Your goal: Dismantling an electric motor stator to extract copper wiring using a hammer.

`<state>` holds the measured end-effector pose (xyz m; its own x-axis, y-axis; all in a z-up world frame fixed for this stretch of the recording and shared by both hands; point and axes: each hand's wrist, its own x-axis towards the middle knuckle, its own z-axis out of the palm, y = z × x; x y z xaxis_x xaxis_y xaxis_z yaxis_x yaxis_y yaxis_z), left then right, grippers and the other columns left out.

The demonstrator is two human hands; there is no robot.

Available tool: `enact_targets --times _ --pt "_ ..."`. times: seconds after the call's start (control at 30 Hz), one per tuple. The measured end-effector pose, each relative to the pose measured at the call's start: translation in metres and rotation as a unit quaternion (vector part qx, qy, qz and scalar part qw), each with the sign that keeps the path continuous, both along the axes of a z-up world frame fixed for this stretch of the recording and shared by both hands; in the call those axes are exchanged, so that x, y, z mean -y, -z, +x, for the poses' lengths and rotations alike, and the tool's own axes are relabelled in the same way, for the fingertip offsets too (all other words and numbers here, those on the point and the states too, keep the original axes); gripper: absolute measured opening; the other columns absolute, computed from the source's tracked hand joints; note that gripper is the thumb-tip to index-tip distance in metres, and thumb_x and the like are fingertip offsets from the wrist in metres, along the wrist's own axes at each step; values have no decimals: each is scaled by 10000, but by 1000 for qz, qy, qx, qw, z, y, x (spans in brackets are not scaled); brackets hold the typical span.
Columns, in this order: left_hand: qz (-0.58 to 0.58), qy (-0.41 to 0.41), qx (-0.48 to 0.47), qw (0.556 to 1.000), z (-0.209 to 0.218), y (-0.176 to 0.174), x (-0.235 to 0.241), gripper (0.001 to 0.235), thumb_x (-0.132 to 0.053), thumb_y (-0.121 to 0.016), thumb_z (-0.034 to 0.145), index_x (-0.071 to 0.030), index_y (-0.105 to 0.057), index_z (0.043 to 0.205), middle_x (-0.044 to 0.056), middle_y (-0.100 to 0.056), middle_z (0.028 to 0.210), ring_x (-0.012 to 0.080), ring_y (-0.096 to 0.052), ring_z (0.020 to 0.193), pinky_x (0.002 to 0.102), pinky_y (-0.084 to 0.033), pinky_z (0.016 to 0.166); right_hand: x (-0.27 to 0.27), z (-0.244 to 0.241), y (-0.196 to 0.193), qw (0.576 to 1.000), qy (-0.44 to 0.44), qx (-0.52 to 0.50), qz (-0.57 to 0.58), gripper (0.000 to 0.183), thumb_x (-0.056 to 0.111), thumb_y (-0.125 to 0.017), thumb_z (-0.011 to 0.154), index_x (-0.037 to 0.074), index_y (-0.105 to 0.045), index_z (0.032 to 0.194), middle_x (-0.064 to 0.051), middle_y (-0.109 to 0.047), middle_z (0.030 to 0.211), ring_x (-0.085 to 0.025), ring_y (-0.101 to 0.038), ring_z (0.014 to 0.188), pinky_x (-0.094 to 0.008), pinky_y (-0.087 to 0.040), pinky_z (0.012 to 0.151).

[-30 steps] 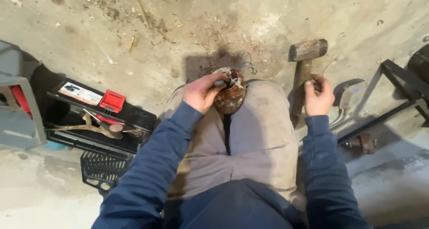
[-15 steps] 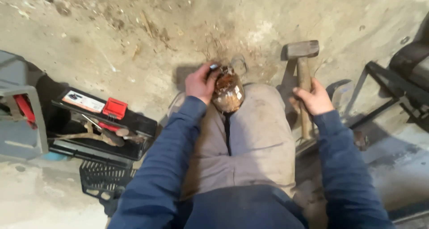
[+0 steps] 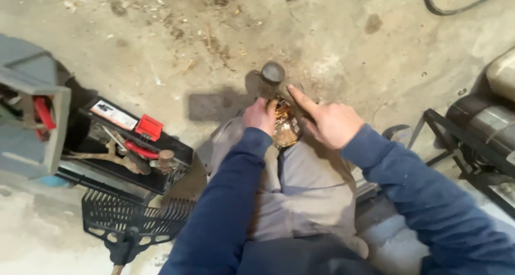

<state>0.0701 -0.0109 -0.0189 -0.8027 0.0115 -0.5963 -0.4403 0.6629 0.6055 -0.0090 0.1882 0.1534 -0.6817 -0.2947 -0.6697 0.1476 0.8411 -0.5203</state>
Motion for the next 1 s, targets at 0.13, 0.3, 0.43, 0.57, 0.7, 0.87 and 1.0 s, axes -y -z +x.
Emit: enact_targets --times 0.13,0.3,0.43,0.57,0.7,0.87,1.0 --pt "-46 9 53 997 -8 -10 -3 257 -401 -671 970 -156 -703 1038 201 -732 885 461 -682 880 566 -523 750 -1 -20 -27 995 -81 39 38 804 255 -648 937 246 -246 1633 -214 -681 717 -418 -657 615 -522 -532 595" --pt "18 -34 69 997 -23 -31 -1 246 -358 -642 933 -213 -712 1119 196 -735 854 449 -693 844 552 -542 743 11 -11 -63 986 71 -146 22 736 239 -649 1011 162 -278 1642 -240 -686 909 -415 -675 721 -484 -550 658" --pt "-39 74 112 990 -3 -5 2 243 -333 -672 939 -178 -713 1122 213 -741 945 466 -679 926 566 -533 822 11 34 -20 988 38 -152 17 788 158 -658 877 161 -350 1602 -245 -724 970 -425 -707 756 -484 -573 662" --pt "-17 55 114 992 -13 -16 -3 310 -416 -665 948 -237 -717 1196 241 -716 945 491 -659 914 579 -517 816 -2 7 -44 998 -4 -56 35 749 180 -716 907 165 -369 1571 -247 -739 1068 -419 -720 713 -477 -587 640" --pt "0 19 92 996 -16 -23 -1 306 -407 -644 948 -226 -730 1179 203 -740 967 462 -680 934 550 -536 832 3 1 -66 961 143 -235 27 716 117 -660 1036 129 -284 1645 -269 -716 1211 -388 -761 981 -401 -618 872" --pt "-16 44 93 995 8 9 0 334 -371 -670 911 -161 -735 1162 197 -739 982 428 -701 932 523 -554 828 8 56 -2 984 -29 103 140 802 263 -678 995 209 -242 1666 -249 -744 883 -433 -720 792 -501 -568 766" --pt "11 44 74 996 1 -3 6 318 -415 -693 909 -156 -765 1078 169 -757 959 419 -698 895 504 -544 785 -13 60 -20 983 157 -79 56 784 202 -696 973 183 -289 1643 -289 -723 1032 -444 -716 818 -463 -583 706"
